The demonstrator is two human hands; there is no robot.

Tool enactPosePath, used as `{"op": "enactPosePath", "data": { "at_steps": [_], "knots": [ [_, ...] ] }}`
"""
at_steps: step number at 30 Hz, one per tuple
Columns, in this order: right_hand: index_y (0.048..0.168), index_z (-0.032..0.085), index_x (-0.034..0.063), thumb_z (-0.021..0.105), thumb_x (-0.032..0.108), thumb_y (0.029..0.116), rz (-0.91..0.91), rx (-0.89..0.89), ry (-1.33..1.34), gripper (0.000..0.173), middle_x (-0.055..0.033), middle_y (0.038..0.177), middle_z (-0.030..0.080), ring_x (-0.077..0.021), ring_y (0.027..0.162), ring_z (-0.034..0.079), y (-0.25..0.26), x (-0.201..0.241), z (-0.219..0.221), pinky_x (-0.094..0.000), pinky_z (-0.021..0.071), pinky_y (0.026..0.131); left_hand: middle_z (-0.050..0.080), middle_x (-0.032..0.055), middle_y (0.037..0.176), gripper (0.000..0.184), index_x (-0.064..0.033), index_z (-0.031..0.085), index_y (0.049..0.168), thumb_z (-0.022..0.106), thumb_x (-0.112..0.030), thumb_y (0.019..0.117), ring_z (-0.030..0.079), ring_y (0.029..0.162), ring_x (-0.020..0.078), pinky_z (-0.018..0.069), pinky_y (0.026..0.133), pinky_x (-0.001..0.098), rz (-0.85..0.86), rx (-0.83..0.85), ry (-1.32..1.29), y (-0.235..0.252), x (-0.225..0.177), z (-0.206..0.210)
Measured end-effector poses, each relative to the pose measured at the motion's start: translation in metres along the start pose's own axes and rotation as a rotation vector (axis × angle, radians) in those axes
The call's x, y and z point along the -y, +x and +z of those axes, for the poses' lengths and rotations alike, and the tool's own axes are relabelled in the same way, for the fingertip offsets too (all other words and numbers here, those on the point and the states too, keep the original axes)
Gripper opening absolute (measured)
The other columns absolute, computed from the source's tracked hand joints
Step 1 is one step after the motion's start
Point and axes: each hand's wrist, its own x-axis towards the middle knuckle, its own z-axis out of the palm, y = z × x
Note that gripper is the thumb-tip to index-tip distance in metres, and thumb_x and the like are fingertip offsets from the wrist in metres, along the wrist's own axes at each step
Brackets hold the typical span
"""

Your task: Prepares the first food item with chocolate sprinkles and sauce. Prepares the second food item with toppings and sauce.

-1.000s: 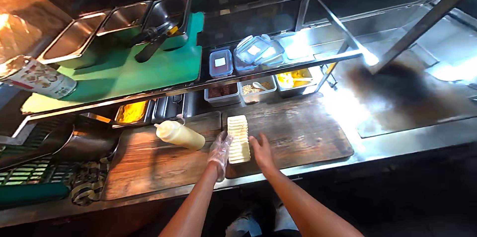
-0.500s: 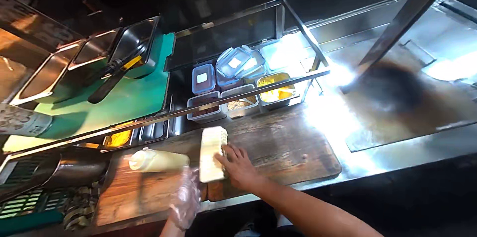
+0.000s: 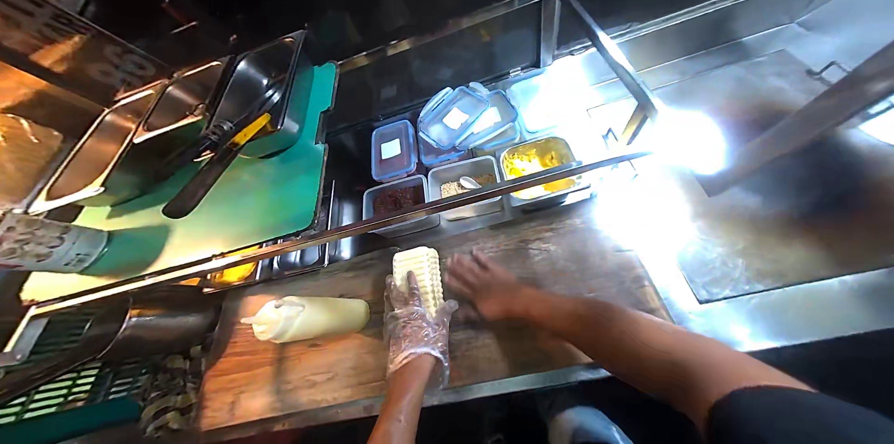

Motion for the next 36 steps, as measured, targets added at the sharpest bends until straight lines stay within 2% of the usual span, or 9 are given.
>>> {"op": "enactPosePath", "data": {
  "at_steps": [4, 7, 11, 15, 19, 21, 23, 30, 36],
  "knots": [
    [0.154, 0.049, 0.0219, 0.05, 0.043, 0.107, -0.433, 0.21, 0.416, 0.052, -0.0038, 0.166, 0.036, -0.0227, 0.157, 0.025, -0.111, 0.096, 0.02, -0.0515, 0.0135, 0.13, 0.005, 0.0154, 0.172, 0.114, -0.021, 0.018, 0.166, 0.083, -0.054, 0.0788, 0.042, 0.144, 0.0415, 0.0485, 0.106, 0.0548, -0.042, 0.033, -0.113, 0.004, 0.0, -0.002],
    [0.14, 0.063, 0.0223, 0.062, 0.019, 0.0977, -0.224, -0.142, 0.422, 0.042, -0.006, 0.141, 0.062, -0.0246, 0.13, 0.06, -0.077, 0.078, 0.006, -0.0478, 0.051, 0.108, 0.007, 0.012, 0.173, 0.116, -0.0171, 0.014, 0.166, 0.086, -0.04, 0.079, 0.039, 0.147, 0.0393, 0.0442, 0.111, 0.0556, -0.047, 0.058, -0.27, 0.005, 0.013, -0.007],
    [0.152, 0.05, 0.0253, 0.052, 0.032, 0.105, 0.256, -0.204, 0.153, 0.048, -0.0105, 0.15, 0.054, -0.0304, 0.14, 0.05, 0.031, -0.029, -0.047, -0.0562, 0.0404, 0.114, 0.04, 0.0146, 0.161, 0.104, -0.0201, 0.019, 0.165, 0.082, -0.012, 0.0823, 0.045, 0.144, 0.0312, 0.039, 0.117, 0.0519, -0.056, 0.048, -0.57, 0.01, 0.03, -0.011],
    [0.158, 0.041, 0.0246, 0.039, 0.054, 0.1058, 0.252, -0.101, 0.044, 0.06, -0.0142, 0.149, 0.053, -0.034, 0.139, 0.048, 0.048, -0.067, -0.03, -0.0601, 0.0379, 0.113, 0.032, 0.0127, 0.166, 0.095, -0.0159, 0.021, 0.165, 0.069, 0.0, 0.084, 0.037, 0.15, 0.0229, 0.0358, 0.12, 0.0437, -0.033, 0.061, -0.854, 0.014, 0.051, -0.004],
    [0.157, 0.042, 0.0174, 0.034, 0.049, 0.1086, 0.274, -0.259, 0.251, 0.059, -0.0109, 0.16, 0.044, -0.0264, 0.149, 0.04, 0.048, -0.055, -0.025, -0.0482, 0.0299, 0.124, 0.028, 0.0149, 0.167, 0.112, -0.014, 0.016, 0.165, 0.086, -0.026, 0.0787, 0.038, 0.149, 0.0265, 0.0381, 0.119, 0.0452, 0.034, 0.114, -0.696, 0.002, 0.037, -0.019],
    [0.154, 0.046, 0.0104, 0.039, 0.039, 0.1101, 0.318, -0.433, 0.627, 0.053, -0.0121, 0.157, 0.046, -0.0244, 0.145, 0.046, 0.06, -0.04, -0.027, -0.0463, 0.0382, 0.121, 0.013, 0.0133, 0.172, 0.125, -0.0171, 0.011, 0.166, 0.084, -0.059, 0.0741, 0.031, 0.153, 0.03, 0.0382, 0.119, 0.0478, 0.017, 0.141, -0.375, 0.007, 0.019, -0.026],
    [0.153, 0.047, 0.01, 0.037, 0.039, 0.1114, 0.326, -0.448, 0.875, 0.052, -0.0134, 0.154, 0.051, -0.0243, 0.141, 0.051, 0.075, -0.025, -0.034, -0.0482, 0.0405, 0.119, 0.011, 0.0167, 0.171, 0.126, -0.0186, 0.012, 0.166, 0.08, -0.07, 0.0729, 0.035, 0.15, 0.0364, 0.043, 0.114, 0.0518, -0.033, 0.12, -0.22, 0.019, 0.006, -0.022],
    [0.13, 0.066, 0.0038, 0.026, 0.053, 0.1106, 0.44, -0.15, 1.028, 0.067, -0.0207, 0.122, 0.07, -0.0311, 0.118, 0.066, 0.073, 0.002, -0.044, -0.0587, 0.0485, 0.105, 0.034, 0.017, 0.163, 0.117, -0.0331, 0.014, 0.165, 0.085, -0.051, 0.0746, 0.058, 0.128, 0.0385, 0.0536, 0.097, 0.0592, -0.079, 0.164, -0.285, 0.009, 0.009, -0.004],
    [0.137, 0.065, 0.0091, 0.035, 0.044, 0.1111, 0.502, -0.32, 1.144, 0.053, -0.0095, 0.137, 0.066, -0.0186, 0.131, 0.06, 0.034, 0.024, -0.034, -0.0465, 0.0456, 0.115, 0.063, 0.0188, 0.136, 0.106, -0.0395, 0.017, 0.163, 0.084, -0.041, 0.0818, 0.065, 0.115, 0.0407, 0.0519, 0.093, 0.0671, -0.099, 0.295, -0.646, -0.014, 0.037, -0.009]
  ]
}}
